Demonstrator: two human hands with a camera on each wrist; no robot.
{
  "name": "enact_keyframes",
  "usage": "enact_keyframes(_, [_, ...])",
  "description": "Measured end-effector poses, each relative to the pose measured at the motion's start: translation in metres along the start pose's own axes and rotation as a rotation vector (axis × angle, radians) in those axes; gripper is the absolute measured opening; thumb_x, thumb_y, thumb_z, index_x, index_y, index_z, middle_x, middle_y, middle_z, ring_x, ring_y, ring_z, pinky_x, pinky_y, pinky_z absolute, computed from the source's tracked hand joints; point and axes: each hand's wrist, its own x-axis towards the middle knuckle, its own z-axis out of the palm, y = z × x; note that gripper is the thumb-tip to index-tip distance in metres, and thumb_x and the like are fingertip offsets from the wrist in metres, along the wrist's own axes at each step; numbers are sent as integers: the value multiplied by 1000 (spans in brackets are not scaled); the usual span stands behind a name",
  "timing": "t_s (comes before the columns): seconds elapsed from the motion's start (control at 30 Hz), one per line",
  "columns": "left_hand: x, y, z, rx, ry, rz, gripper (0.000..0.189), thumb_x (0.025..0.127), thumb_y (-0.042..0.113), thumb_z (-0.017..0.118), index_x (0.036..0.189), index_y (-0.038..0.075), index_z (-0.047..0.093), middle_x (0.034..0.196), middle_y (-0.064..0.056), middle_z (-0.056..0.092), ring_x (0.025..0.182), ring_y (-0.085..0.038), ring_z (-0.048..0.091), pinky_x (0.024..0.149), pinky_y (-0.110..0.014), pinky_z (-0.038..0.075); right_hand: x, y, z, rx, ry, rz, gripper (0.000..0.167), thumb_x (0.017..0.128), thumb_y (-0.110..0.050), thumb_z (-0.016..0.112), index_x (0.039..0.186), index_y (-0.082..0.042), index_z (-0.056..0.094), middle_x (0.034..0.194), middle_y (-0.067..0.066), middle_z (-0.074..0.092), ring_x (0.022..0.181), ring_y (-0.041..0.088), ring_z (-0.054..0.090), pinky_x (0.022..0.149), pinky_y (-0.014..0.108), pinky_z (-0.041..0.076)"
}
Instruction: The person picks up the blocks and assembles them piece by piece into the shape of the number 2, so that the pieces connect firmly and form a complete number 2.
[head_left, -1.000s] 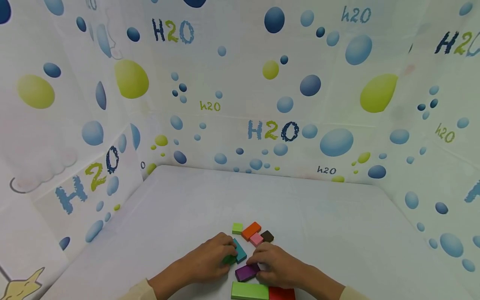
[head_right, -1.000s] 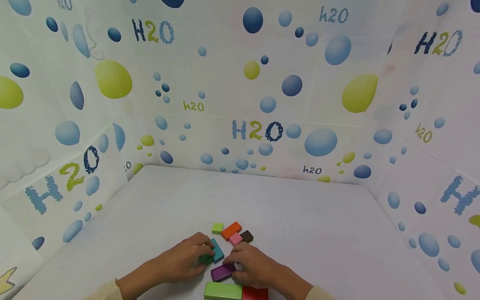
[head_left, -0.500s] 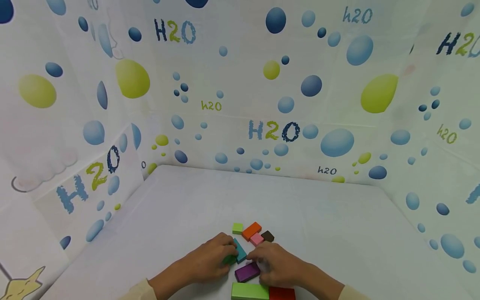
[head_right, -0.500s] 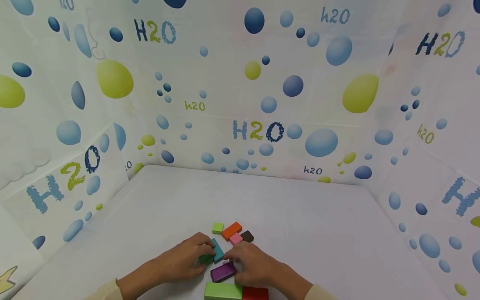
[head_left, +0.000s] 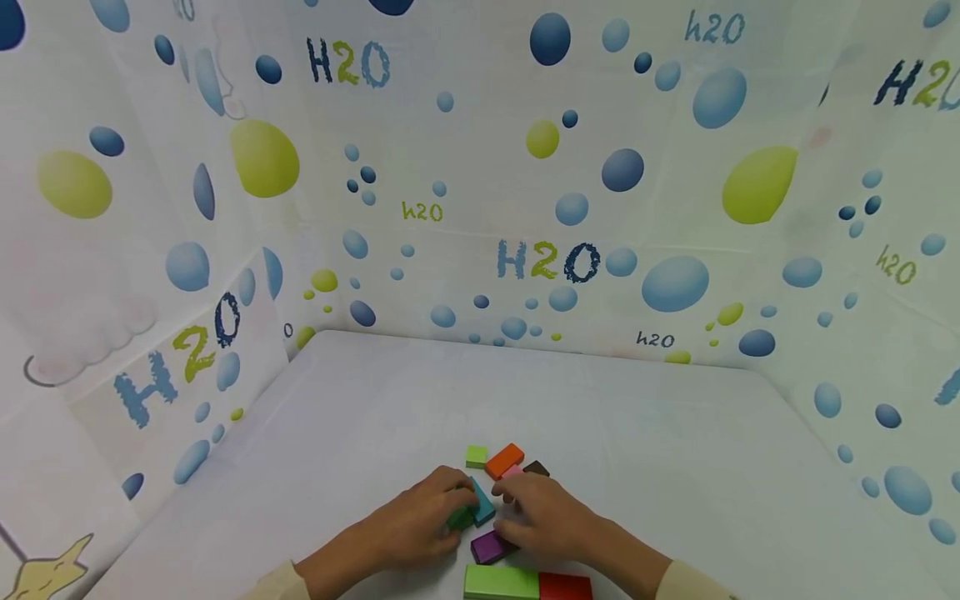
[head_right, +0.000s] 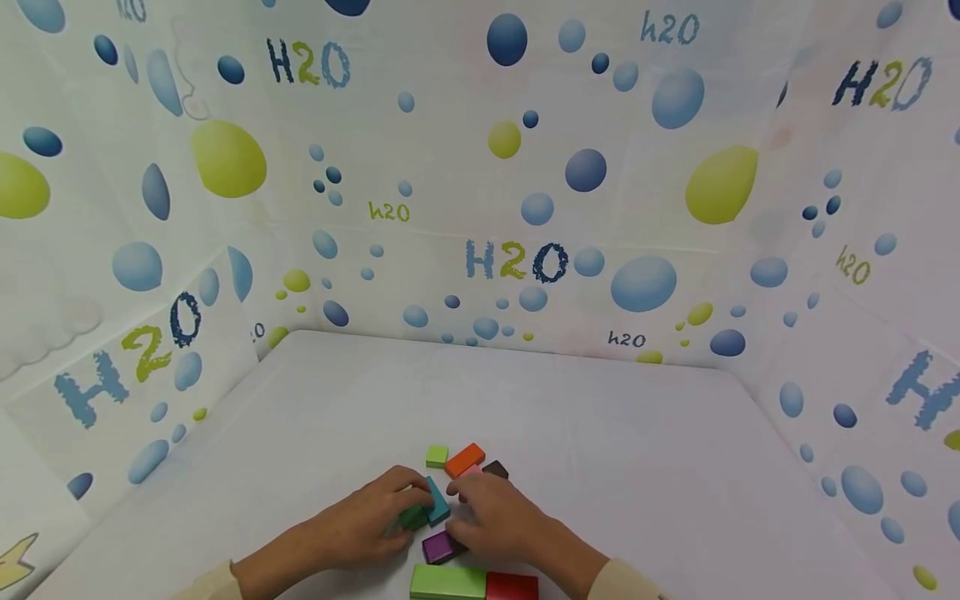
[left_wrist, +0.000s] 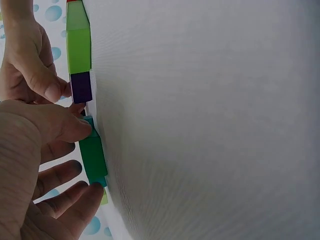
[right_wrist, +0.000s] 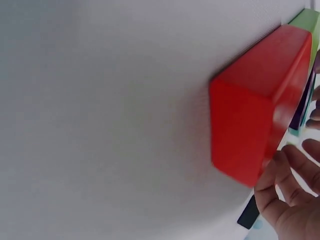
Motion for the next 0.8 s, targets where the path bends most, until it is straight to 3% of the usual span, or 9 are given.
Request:
enact_keyframes(0.2, [-3, 1, -3, 10, -6, -22, 33, 86, 15, 76, 119, 16, 69, 132, 1, 55, 126, -16, 49, 102, -35, 51, 8, -9, 4, -71, 22, 28, 41, 94, -39, 67, 124, -11, 65, 98, -11, 61, 89, 4, 53, 84, 28, 53])
enact_keyframes(0.57, [-19, 0, -12, 48, 16, -45, 31, 89, 19, 74, 120, 17, 69, 129, 3, 56, 120, -14, 53, 93, -34, 55, 22, -22, 9, -191, 41, 50, 45, 88, -50, 72, 113, -13, 68, 80, -13, 52, 71, 4, 48, 60, 21, 42])
enact_keyframes(0.8, [-27, -6, -16, 56, 25, -109, 34, 89, 22, 75, 123, 17, 68, 130, 3, 56, 121, -15, 53, 96, -38, 55, 29, -24, 10, -196, 21, 98, 49, 87, -51, 74, 115, -11, 68, 77, -12, 52, 67, 5, 48, 56, 21, 41])
